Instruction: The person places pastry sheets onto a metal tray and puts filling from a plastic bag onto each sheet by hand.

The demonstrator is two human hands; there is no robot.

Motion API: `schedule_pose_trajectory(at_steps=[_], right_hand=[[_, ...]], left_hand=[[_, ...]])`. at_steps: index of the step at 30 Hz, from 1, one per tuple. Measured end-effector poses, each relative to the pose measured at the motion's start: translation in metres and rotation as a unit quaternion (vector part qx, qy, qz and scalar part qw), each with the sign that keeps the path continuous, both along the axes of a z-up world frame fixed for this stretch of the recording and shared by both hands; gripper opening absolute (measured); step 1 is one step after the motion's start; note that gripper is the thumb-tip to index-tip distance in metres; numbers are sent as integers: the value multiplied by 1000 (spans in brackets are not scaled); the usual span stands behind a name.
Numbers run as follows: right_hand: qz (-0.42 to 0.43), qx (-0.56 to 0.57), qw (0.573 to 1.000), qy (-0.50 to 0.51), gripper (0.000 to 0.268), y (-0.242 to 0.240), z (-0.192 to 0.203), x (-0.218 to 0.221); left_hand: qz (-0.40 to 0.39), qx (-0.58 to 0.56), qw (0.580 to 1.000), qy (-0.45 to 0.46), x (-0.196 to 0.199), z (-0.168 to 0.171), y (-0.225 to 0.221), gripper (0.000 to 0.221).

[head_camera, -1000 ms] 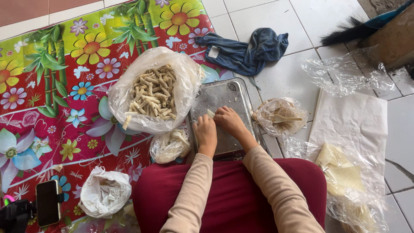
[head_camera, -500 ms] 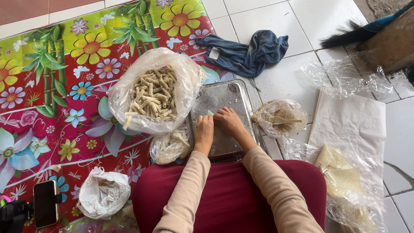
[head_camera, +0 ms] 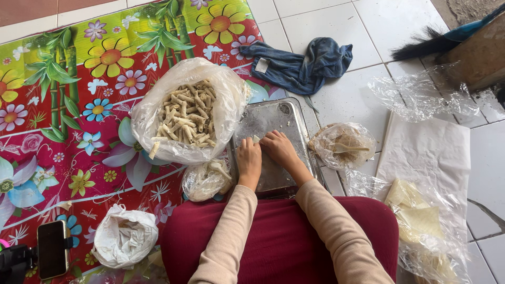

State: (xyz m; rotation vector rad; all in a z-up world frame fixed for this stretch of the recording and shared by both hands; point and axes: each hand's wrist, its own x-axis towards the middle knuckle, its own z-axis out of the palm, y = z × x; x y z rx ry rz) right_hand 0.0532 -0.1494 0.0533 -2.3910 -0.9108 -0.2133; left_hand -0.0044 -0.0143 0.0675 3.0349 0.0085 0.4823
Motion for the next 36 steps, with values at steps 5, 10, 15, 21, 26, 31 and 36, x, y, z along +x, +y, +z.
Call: schedule_pose_trajectory(at_steps=[5,10,15,21,26,31,36], right_hand=[[5,20,1000,-17,15,0,-1,0],[12,-4,1000,-8,16,-1,-2,1],[20,12,1000,2,17,-1,2,2],[-15,-2,1000,-17,12,6,-1,1],[1,17,999,-39,19,3,-6,5],[-4,15,1000,-11,14,5,-5,6],[-43,45,997,-37,10,12,0,3]], left_hand=[[-7,20,1000,6,0,-5,0,11],[-4,-8,1000,1,5,-9,3,10],[13,2,1000,-9,0,11,-2,9],[-12,-20,1000,-13,3,-5,5,15],[-9,-50,998,-23,8,-3,4,15],[2,-55,998,-21,5,8,3,12],[-1,-82,996,-24,8,-1,8,15]])
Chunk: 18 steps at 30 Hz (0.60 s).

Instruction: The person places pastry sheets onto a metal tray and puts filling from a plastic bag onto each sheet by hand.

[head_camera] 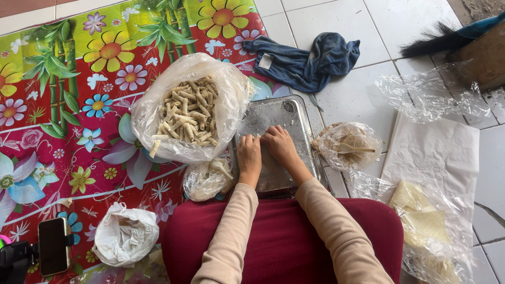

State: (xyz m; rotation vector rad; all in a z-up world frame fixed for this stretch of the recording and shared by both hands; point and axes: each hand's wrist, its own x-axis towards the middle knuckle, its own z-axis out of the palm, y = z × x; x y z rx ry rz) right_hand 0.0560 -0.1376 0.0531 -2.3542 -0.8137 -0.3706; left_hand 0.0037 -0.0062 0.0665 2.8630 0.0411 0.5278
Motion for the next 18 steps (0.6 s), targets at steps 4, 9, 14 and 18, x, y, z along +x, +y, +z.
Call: schedule_pose_trajectory(at_steps=[4,9,14,18], right_hand=[[1,5,999,31,9,1,3,1],[-18,-13,999,45,12,1,-5,3],[-93,-1,996,13,19,-15,-25,15],[-220,-44,974,21,35,-39,-21,23]], left_hand=[[-11,-20,1000,-16,-1,-5,5,20],[-8,-8,1000,1,0,1,4,16],[0,-10,1000,13,1,4,4,12],[17,-7,1000,24,7,-4,1,11]])
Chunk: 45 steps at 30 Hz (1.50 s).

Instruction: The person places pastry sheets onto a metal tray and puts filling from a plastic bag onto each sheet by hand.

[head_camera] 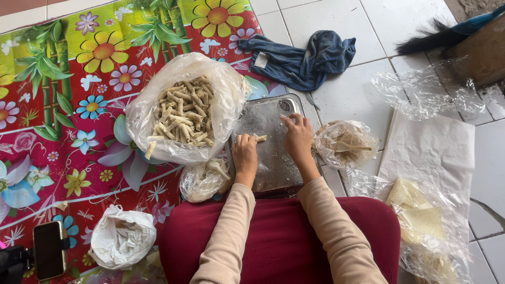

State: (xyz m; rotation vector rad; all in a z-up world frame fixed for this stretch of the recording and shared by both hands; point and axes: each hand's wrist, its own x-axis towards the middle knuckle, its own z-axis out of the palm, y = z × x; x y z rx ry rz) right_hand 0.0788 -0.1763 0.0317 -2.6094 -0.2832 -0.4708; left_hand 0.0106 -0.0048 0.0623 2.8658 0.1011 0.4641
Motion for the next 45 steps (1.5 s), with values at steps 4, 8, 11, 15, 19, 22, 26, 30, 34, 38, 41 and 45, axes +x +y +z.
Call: schedule_pose_trajectory(at_steps=[4,8,11,15,19,22,26,30,34,38,41,45], right_hand=[[-19,-144,989,23,50,1,18,-11],[-17,-163,984,71,38,4,17,-18],[-60,-106,987,104,34,0,5,-9],[-93,-140,985,43,57,-12,2,-1],[-60,-129,985,96,51,-8,17,-10],[-30,-88,977,194,49,-1,27,-12],[64,-19,986,151,61,23,28,-18],[157,-142,976,56,45,47,27,-31],[120,-248,960,58,53,51,33,-33],[86,-278,945,152,31,53,50,-28],[107,-162,978,77,38,50,38,-25],[158,-51,982,86,33,52,26,-20]], left_hand=[[7,0,1000,13,-2,5,1,9],[9,-1,1000,0,-4,6,2,12],[9,-7,1000,-2,-5,7,3,12],[3,-26,1000,-17,-9,14,6,12],[-3,-63,998,-10,-10,24,7,12],[-9,-57,998,-12,-11,24,8,11],[-13,-44,999,-29,-11,18,11,10],[-12,-56,997,-44,-9,15,11,10],[-5,-56,998,-31,-11,14,10,10],[3,-70,997,-24,-8,19,9,11],[0,-78,997,-24,-10,19,9,11],[4,-92,995,-22,-7,18,11,6]])
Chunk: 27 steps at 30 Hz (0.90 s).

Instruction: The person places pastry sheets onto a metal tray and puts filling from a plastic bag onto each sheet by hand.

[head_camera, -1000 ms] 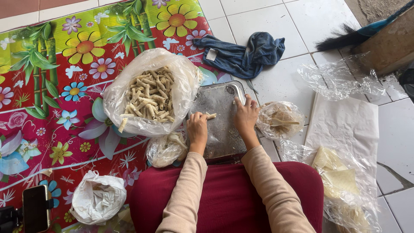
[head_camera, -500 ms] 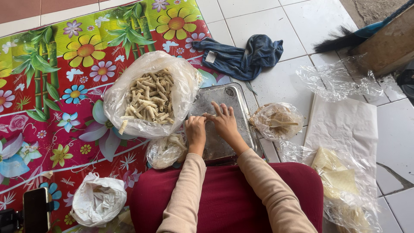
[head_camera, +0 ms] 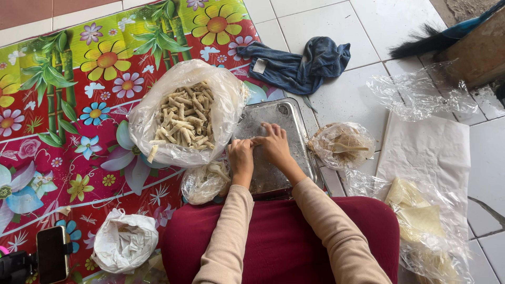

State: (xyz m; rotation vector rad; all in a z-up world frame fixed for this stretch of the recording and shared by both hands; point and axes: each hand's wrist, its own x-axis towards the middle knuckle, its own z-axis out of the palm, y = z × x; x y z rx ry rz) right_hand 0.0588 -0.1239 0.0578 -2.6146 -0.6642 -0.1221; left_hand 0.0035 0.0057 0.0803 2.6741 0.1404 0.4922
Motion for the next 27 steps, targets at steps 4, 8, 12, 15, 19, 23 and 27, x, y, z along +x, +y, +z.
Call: schedule_pose_trajectory(at_steps=[4,8,12,15,19,23,27], right_hand=[[-11,-52,998,37,40,-7,15,2],[-63,-66,995,46,28,-8,20,4],[-72,87,994,-3,34,-12,1,7],[44,65,997,-25,20,-11,-5,3],[-3,29,997,-66,19,-4,-3,-3],[-23,41,995,-92,17,1,2,-2],[-34,51,994,-93,16,4,-3,-3]], left_hand=[[-3,9,1000,-2,-2,2,-1,6],[3,14,1000,6,-2,5,-1,8],[0,34,999,8,-2,0,-1,11],[10,52,999,-12,3,-8,-2,12],[16,89,996,-7,1,-12,-3,10],[16,126,992,-19,2,-9,-6,11],[15,145,989,-32,3,-11,-11,11]])
